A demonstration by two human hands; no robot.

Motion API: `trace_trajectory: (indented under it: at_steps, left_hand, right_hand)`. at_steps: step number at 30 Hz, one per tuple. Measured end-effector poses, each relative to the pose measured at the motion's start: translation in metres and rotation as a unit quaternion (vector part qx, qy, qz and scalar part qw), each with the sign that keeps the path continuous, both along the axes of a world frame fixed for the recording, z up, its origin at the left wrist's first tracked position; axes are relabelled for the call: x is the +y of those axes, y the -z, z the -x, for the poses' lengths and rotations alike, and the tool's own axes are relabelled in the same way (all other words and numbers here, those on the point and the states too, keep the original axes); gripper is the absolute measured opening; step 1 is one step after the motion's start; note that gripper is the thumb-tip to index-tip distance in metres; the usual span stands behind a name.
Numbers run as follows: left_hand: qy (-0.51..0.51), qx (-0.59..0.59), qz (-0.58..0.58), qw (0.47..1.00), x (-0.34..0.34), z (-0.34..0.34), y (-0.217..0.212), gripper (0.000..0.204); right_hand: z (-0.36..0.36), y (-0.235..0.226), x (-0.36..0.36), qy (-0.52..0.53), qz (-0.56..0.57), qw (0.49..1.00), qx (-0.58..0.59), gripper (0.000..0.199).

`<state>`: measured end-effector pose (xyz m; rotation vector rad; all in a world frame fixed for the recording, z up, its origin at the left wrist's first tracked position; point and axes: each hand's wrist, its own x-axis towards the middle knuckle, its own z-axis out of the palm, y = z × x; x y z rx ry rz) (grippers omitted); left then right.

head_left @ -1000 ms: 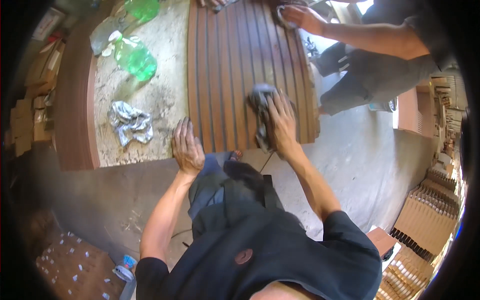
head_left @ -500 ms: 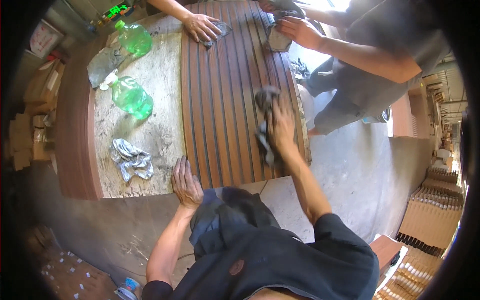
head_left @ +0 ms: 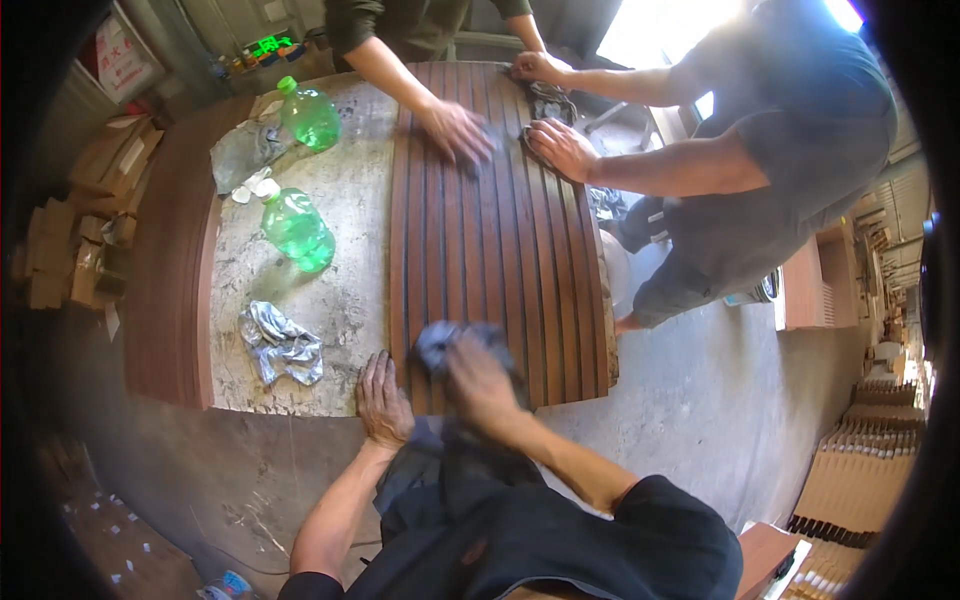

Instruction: The person pours a liquid from a green bottle onto a slatted wood panel and then wipes the surface with a cloth, repeating this process on different areas of the panel.

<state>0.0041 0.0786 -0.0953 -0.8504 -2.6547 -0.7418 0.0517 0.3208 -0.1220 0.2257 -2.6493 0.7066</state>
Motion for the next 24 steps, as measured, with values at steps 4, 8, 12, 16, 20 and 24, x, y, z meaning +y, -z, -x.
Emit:
trace_trajectory:
  at_steps: [4,8,12,16,20,24]
  left_hand:
    - [-0.013,0.016,-0.006,1.0,-0.006,0.001,-0.004,0.053]
    - [0.02,0.009,-0.045,0.999,0.023,0.007,0.005,0.052]
    - [0.031,-0.079,-0.067,0.994,-0.016,0.002,0.001,0.056]
    - [0.08,-0.118,-0.088,0.986,-0.038,0.001,-0.019,0.066]
    - [0.135,-0.175,-0.107,0.969,-0.05,0.011,-0.014,0.069]
    - [0.197,-0.182,-0.099,0.958,-0.052,0.021,-0.004,0.065]
  right_hand:
    - [0.06,-0.022,-0.006,-0.051,0.0,0.998,-0.04,0.061]
    - [0.167,-0.007,0.058,0.076,0.001,0.997,0.008,0.057]
    - [0.13,-0.008,0.004,0.003,0.034,0.999,0.016,0.048]
    - [0.0,-0.031,-0.016,-0.16,0.001,0.986,-0.048,0.045]
    - [0.055,-0.042,-0.006,-0.129,-0.038,0.991,0.012,0.035]
    - [0.072,-0.047,-0.02,-0.102,0.016,0.994,0.031,0.031]
